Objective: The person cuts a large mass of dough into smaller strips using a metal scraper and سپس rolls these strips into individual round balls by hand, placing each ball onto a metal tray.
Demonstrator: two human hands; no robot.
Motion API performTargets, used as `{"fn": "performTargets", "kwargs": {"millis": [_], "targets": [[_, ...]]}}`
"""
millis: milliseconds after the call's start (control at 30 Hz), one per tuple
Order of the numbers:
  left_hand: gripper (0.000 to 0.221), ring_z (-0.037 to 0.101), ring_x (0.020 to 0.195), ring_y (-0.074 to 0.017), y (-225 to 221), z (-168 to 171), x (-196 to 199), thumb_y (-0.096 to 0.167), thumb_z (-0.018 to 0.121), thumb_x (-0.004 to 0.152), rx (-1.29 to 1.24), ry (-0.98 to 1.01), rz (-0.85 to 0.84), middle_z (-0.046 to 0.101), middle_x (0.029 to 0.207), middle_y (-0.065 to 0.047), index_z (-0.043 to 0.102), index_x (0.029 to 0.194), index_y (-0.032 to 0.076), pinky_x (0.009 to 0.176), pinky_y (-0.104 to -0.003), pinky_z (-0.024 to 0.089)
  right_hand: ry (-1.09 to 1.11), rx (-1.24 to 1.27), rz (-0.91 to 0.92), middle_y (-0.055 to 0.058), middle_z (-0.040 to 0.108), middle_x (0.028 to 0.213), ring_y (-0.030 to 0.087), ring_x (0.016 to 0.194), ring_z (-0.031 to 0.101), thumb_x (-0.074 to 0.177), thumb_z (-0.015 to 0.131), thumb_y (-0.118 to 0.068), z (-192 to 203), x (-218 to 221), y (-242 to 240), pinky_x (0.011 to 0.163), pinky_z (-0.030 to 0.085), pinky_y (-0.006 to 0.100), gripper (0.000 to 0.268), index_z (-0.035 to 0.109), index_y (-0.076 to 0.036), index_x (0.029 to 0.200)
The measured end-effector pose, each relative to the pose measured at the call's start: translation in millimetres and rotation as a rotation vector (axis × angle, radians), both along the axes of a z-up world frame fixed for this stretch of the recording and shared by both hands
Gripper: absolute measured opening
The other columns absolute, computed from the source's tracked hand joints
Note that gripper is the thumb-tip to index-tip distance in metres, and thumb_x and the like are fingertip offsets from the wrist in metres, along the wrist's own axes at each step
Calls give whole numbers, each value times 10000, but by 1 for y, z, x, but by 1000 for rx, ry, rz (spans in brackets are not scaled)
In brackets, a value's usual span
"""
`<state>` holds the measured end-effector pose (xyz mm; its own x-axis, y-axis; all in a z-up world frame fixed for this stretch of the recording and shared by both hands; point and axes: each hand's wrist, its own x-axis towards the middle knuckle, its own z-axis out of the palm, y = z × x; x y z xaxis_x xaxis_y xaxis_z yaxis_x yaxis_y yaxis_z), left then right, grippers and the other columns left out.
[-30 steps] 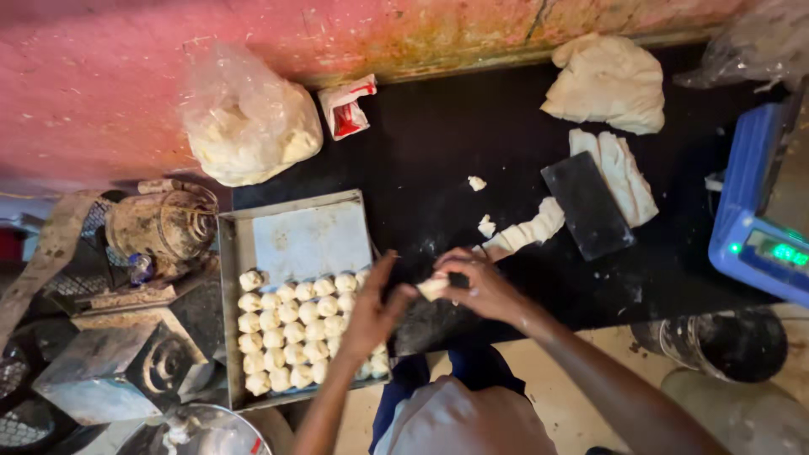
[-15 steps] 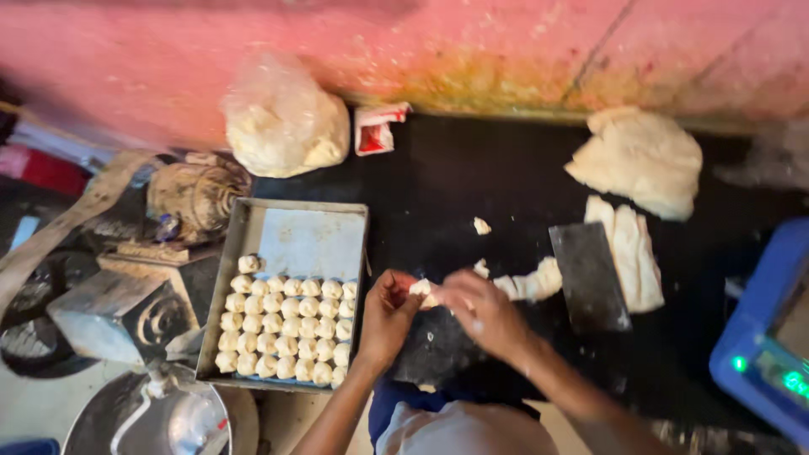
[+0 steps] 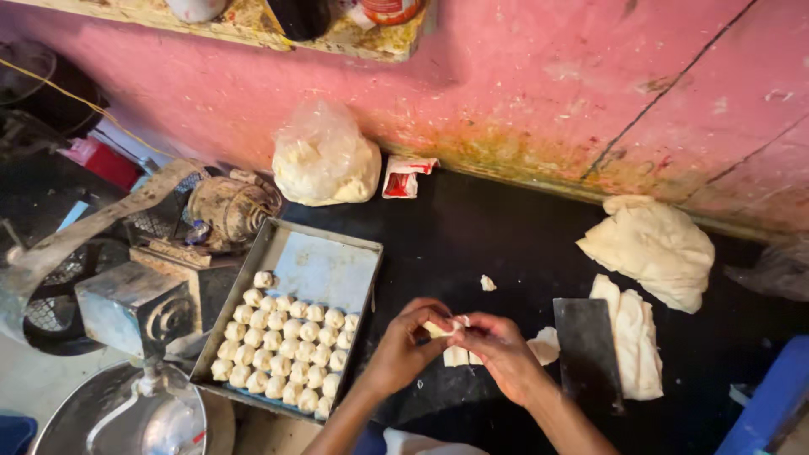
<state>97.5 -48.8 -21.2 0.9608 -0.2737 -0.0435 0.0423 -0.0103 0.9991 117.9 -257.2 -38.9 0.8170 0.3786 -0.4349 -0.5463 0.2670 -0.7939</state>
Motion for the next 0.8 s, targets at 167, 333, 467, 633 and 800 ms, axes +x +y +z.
{"fn": "performTargets", "kwargs": {"millis": [167,333,467,633,800], "targets": [[151,700,976,-146,-8,-39,13,-80,741,878,-167,88,185,754,1062,-89,726,1005,0,877,-281,578,-166,99,-30,130,746,984,200,884,706,902,820,-53,-21,-40,-8,797,575,350,229,689,40,1065],[273,692,943,-107,12,-41,2,-22,745,850,-273,417,253,760,1053,-60,716,1109,58,859,-237,549,-100,-267,-153,18,712,1060,117,965,693,799,785,-67,-11,-64,-9,859,570,294,462,650,-36,1240],[217,689,831,-154,16,-34,-16,2,721,903,-209,417,48,750,974,-104,682,1116,17,753,-304,574,-268,-283,-170,-6,679,1089,107,997,650,848,748,-70,13,-49,7,878,540,275,541,588,-68,1365],[194,689,935,-121,5,-28,-29,-8,723,981,-75,112,125,729,1019,-95,596,1127,-13,841,-275,573,-933,-774,-79,60,759,1074,195,1002,737,885,744,-27,32,-48,25,831,615,327,187,801,-25,1064],[380,704,925,-131,31,-4,-30,39,589,972,-483,671,271,734,1110,-59,611,1352,32,850,-289,583,-1459,-725,58,124,749,1149,363,1151,690,829,742,37,37,-44,48,947,589,384,260,738,20,1088]]}}
